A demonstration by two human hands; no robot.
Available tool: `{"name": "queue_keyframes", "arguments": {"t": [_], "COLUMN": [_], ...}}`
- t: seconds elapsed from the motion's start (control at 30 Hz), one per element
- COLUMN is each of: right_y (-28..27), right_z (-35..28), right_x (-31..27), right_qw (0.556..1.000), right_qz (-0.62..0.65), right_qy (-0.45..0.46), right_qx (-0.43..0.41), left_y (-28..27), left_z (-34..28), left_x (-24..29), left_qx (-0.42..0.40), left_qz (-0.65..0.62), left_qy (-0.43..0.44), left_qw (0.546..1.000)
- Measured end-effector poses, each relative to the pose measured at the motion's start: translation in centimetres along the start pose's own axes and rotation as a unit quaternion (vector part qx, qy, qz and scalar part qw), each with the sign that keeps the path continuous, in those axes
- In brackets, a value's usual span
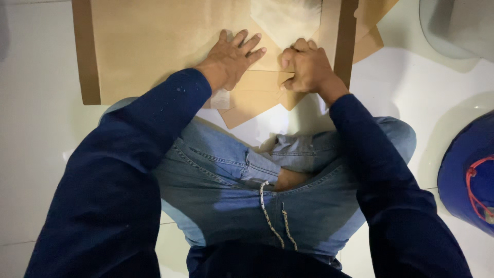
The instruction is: The person assembles cardboard cake boxes by folding along the creases and pressing the transparent windows into place while sitting on the floor.
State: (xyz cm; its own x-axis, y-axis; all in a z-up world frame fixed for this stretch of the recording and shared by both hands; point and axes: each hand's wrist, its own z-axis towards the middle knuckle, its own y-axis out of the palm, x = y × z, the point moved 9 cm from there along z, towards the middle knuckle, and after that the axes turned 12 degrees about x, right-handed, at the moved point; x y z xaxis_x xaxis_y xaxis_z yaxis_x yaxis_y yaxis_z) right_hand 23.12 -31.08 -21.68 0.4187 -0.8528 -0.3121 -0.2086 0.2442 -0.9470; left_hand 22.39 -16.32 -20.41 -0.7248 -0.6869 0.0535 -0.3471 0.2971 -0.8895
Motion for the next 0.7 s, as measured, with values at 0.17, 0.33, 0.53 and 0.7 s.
{"name": "queue_keyframes", "arguments": {"t": [0.17, 0.33, 0.53, 0.7], "right_y": [0.6, -0.5, 0.3, 0.8], "right_z": [1.1, 2.2, 2.6, 3.1], "right_x": [-2.0, -5.9, -6.1, -7.3], "right_qw": [0.996, 0.994, 0.985, 0.980], "right_qz": [0.000, 0.019, 0.020, 0.009], "right_qy": [0.051, 0.066, 0.157, 0.196], "right_qx": [-0.071, -0.083, -0.062, -0.036], "left_y": [0.2, 1.1, 1.0, 1.3], "left_z": [0.2, 1.2, 0.9, 1.5], "left_x": [-0.1, -0.2, -0.4, -0.5], "left_qx": [-0.008, 0.037, 0.006, 0.034], "left_qz": [0.004, 0.032, 0.046, 0.045], "left_qy": [-0.006, 0.010, 0.000, 0.004], "left_qw": [1.000, 0.999, 0.999, 0.998]}}
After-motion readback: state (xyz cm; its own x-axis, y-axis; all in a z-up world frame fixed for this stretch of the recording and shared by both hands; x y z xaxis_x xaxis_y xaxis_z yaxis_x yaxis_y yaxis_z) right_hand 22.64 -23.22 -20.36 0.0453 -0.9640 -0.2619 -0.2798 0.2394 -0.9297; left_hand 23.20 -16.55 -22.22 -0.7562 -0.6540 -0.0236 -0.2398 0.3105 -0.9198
